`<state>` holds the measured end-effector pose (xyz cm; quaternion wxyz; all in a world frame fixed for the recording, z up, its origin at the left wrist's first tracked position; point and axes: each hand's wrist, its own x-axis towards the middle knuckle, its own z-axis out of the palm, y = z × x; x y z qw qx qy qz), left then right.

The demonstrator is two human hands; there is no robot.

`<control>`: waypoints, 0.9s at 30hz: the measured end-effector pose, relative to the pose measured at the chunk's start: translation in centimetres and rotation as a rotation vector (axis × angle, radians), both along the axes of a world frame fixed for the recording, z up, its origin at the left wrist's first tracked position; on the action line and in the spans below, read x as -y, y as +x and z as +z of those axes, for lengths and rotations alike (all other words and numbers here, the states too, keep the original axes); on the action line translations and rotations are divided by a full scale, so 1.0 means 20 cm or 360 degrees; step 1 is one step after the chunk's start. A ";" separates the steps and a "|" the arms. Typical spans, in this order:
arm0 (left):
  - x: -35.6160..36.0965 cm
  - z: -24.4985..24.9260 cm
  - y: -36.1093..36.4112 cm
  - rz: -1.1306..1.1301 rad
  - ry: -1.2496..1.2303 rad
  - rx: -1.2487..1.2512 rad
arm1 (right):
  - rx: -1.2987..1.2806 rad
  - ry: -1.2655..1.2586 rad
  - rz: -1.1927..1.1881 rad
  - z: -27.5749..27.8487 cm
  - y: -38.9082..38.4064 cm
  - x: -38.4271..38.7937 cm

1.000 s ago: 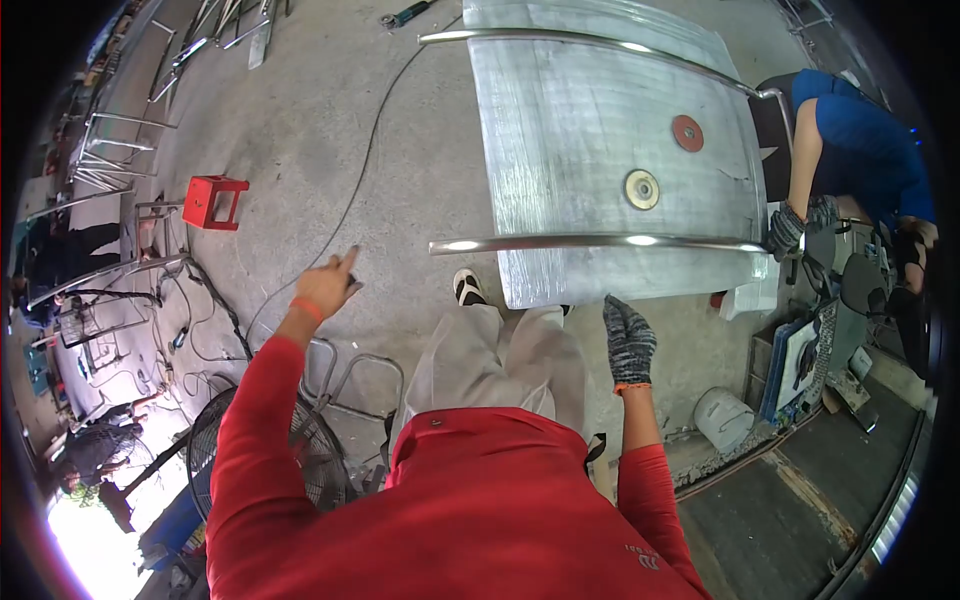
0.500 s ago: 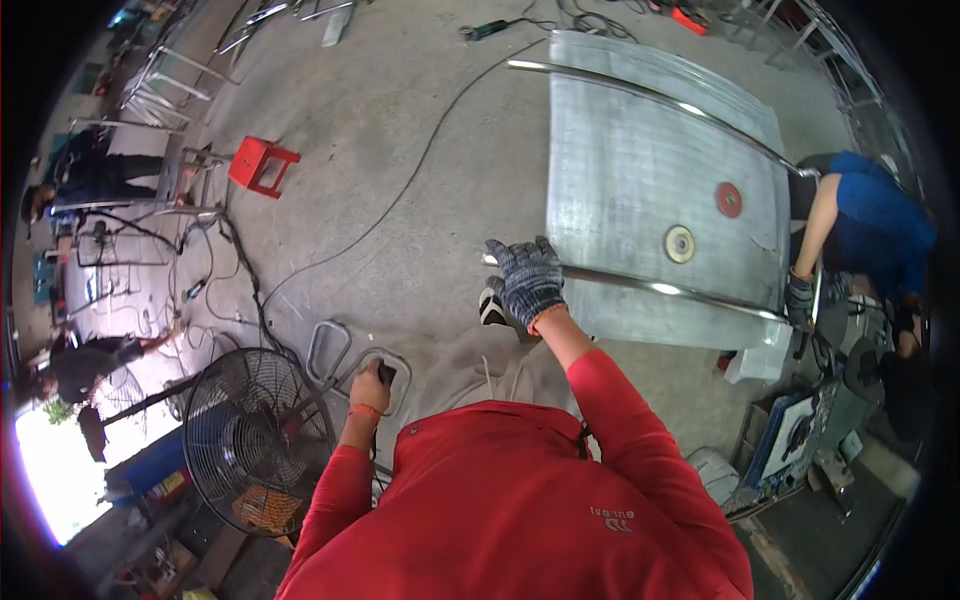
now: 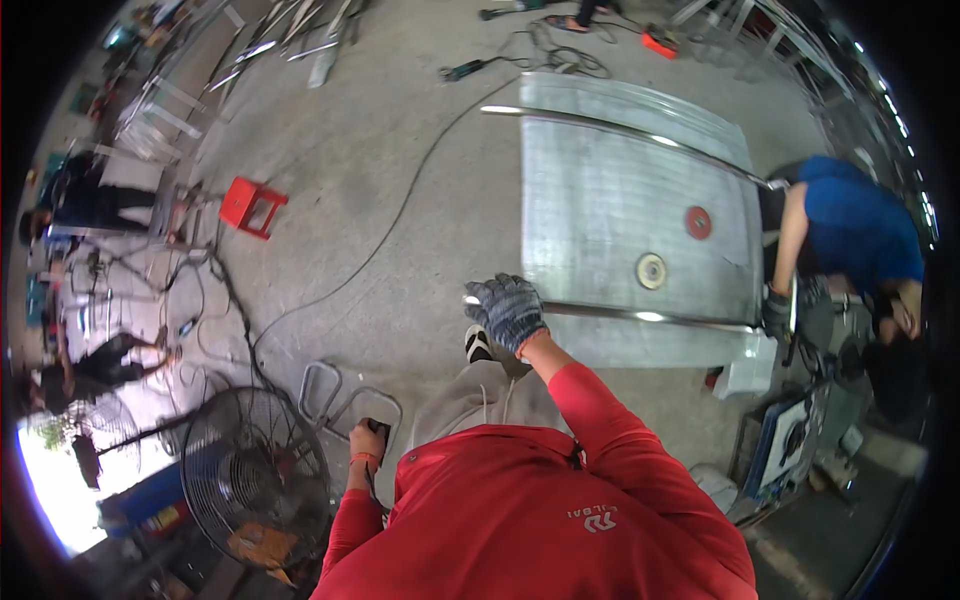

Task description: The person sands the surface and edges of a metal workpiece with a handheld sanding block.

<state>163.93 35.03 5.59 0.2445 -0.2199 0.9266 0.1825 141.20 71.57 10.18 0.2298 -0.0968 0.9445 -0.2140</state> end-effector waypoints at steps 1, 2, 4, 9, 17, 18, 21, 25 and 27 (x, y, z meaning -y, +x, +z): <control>0.00 -0.04 -0.04 0.0012 0.0044 0.0017 | -0.0451 0.0039 0.0094 0.00 0.09 -0.09; -0.05 -0.01 -0.14 -0.0064 0.0064 0.0018 | -0.0897 0.0099 0.0191 0.00 0.16 -0.18; -0.15 0.06 -0.30 -0.0138 0.0040 0.0031 | -0.0695 0.0147 -0.0025 -0.01 0.28 -0.38; -0.50 0.14 -0.82 -0.0762 0.0332 -0.0336 | -0.0549 0.0430 -0.0537 0.01 0.56 -0.99; -1.62 0.28 -1.20 -0.1830 0.0195 -0.0634 | -0.0252 0.0766 -0.1131 -0.08 0.94 -1.50; -1.69 0.23 -1.19 -0.2018 0.0022 -0.0576 | -0.0270 0.0743 -0.1103 -0.12 0.97 -1.50; -1.89 0.16 -1.16 -0.2056 -0.0108 -0.0550 | -0.0242 0.0663 -0.1098 -0.10 0.97 -1.53; -2.28 0.18 -1.06 -0.2126 -0.0189 -0.0555 | -0.0153 0.0515 -0.0951 -0.06 0.98 -1.59; -2.51 0.15 -0.99 -0.2157 -0.0156 -0.0479 | -0.0174 0.0457 -0.0875 -0.07 1.03 -1.64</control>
